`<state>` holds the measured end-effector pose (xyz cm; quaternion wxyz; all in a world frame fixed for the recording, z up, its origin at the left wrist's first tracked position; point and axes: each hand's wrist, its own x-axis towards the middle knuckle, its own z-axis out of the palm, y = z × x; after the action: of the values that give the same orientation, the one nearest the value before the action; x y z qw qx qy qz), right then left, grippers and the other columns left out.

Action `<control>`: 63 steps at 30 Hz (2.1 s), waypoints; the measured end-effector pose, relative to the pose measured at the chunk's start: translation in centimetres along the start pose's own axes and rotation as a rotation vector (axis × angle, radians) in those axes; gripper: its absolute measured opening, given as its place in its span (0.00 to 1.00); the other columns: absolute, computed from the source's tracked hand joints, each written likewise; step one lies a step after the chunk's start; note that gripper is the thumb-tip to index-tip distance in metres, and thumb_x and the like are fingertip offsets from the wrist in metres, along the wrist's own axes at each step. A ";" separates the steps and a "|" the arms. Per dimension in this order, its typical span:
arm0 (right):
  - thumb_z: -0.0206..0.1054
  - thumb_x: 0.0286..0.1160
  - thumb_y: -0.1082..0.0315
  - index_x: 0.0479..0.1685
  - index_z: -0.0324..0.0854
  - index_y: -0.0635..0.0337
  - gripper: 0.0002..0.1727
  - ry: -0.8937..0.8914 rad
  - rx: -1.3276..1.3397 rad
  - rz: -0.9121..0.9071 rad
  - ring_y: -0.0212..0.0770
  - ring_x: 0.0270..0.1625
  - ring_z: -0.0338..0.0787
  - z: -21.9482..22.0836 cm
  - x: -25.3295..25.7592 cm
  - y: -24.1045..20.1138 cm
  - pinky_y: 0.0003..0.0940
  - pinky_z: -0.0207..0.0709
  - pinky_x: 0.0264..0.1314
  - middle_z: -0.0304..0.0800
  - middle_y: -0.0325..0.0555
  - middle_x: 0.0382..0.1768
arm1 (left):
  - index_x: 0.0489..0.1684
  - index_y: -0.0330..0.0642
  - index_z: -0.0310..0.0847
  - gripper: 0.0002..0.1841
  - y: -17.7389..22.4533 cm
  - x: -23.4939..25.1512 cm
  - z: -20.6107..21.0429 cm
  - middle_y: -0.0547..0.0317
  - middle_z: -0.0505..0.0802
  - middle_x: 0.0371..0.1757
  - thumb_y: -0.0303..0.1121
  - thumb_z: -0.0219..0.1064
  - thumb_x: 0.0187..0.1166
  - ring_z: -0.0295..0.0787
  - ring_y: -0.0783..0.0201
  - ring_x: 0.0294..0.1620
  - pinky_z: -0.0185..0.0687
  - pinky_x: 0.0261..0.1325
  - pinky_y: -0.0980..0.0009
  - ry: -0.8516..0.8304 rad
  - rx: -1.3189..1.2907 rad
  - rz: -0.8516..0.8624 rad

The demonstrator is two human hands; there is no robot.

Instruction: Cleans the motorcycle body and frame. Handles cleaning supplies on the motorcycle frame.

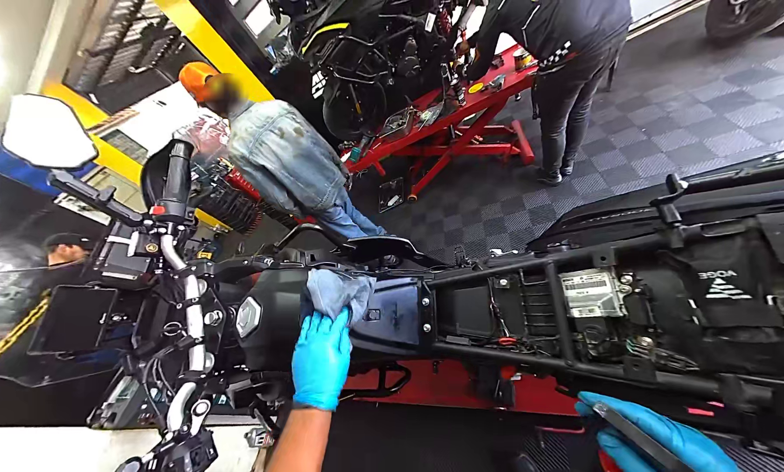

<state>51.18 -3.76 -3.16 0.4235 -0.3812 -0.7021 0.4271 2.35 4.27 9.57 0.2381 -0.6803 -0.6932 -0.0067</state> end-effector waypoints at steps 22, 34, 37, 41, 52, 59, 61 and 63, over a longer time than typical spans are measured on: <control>0.67 0.80 0.52 0.75 0.82 0.36 0.23 -0.178 -0.071 -0.104 0.31 0.65 0.90 5.2 0.9 0.0 0.41 0.84 0.69 0.92 0.31 0.65 | 0.85 0.49 0.73 0.29 7.3 6.7 4.2 0.44 0.83 0.79 0.51 0.47 0.90 0.68 0.42 0.87 0.30 0.92 0.33 -0.229 0.206 0.007; 0.67 0.80 0.52 0.74 0.82 0.36 0.23 -0.042 -0.061 -0.044 0.29 0.65 0.90 3.6 -0.8 1.4 0.38 0.85 0.69 0.93 0.29 0.64 | 0.53 0.56 0.95 0.16 9.7 -7.1 7.6 0.62 0.98 0.54 0.45 0.59 0.83 0.91 0.59 0.64 0.78 0.79 0.52 -0.068 -0.317 0.309; 0.67 0.80 0.52 0.74 0.82 0.35 0.23 0.010 -0.090 -0.040 0.29 0.64 0.90 3.1 -0.9 1.3 0.39 0.85 0.69 0.93 0.28 0.63 | 0.57 0.47 0.94 0.18 10.0 -4.7 6.8 0.51 0.97 0.55 0.42 0.62 0.81 0.92 0.50 0.63 0.84 0.70 0.48 0.172 -0.418 0.148; 0.68 0.79 0.53 0.73 0.84 0.39 0.22 0.008 -0.091 -0.033 0.29 0.64 0.90 3.0 -0.7 0.7 0.37 0.85 0.70 0.93 0.30 0.63 | 0.70 0.48 0.87 0.22 13.8 -1.5 10.1 0.50 0.89 0.72 0.44 0.56 0.86 0.78 0.46 0.81 0.60 0.90 0.45 0.029 -0.385 0.130; 0.68 0.80 0.56 0.74 0.83 0.41 0.23 0.001 -0.136 -0.066 0.31 0.65 0.90 1.8 -0.3 0.2 0.38 0.86 0.70 0.93 0.31 0.63 | 0.64 0.54 0.92 0.19 15.3 -5.7 10.8 0.55 0.91 0.71 0.47 0.59 0.86 0.77 0.51 0.82 0.61 0.90 0.46 0.052 -0.736 0.212; 0.70 0.79 0.58 0.75 0.82 0.43 0.24 -0.054 -0.164 -0.039 0.34 0.65 0.91 1.3 -0.1 -1.2 0.41 0.85 0.71 0.92 0.34 0.64 | 0.71 0.58 0.88 0.20 26.9 -6.4 8.5 0.58 0.92 0.69 0.47 0.57 0.89 0.81 0.56 0.79 0.69 0.87 0.50 0.129 -0.910 0.329; 0.70 0.79 0.60 0.75 0.82 0.45 0.24 -0.099 -0.190 -0.042 0.35 0.67 0.90 0.5 0.0 -1.6 0.42 0.84 0.73 0.92 0.36 0.65 | 0.69 0.58 0.89 0.19 23.8 -6.3 9.7 0.55 0.92 0.69 0.45 0.58 0.88 0.80 0.53 0.80 0.69 0.87 0.49 0.170 -0.770 0.299; 0.70 0.79 0.61 0.75 0.82 0.46 0.24 -0.108 -0.183 -0.017 0.35 0.67 0.90 0.1 -0.2 -1.6 0.42 0.84 0.74 0.92 0.36 0.66 | 0.65 0.53 0.91 0.18 19.1 -6.5 11.1 0.53 0.91 0.70 0.42 0.58 0.88 0.81 0.51 0.79 0.68 0.87 0.46 0.197 -0.640 0.236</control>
<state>50.90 -4.52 -1.75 0.3522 -0.3887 -0.7631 0.3775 16.58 3.23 -8.51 0.0778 -0.7918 -0.5465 -0.2613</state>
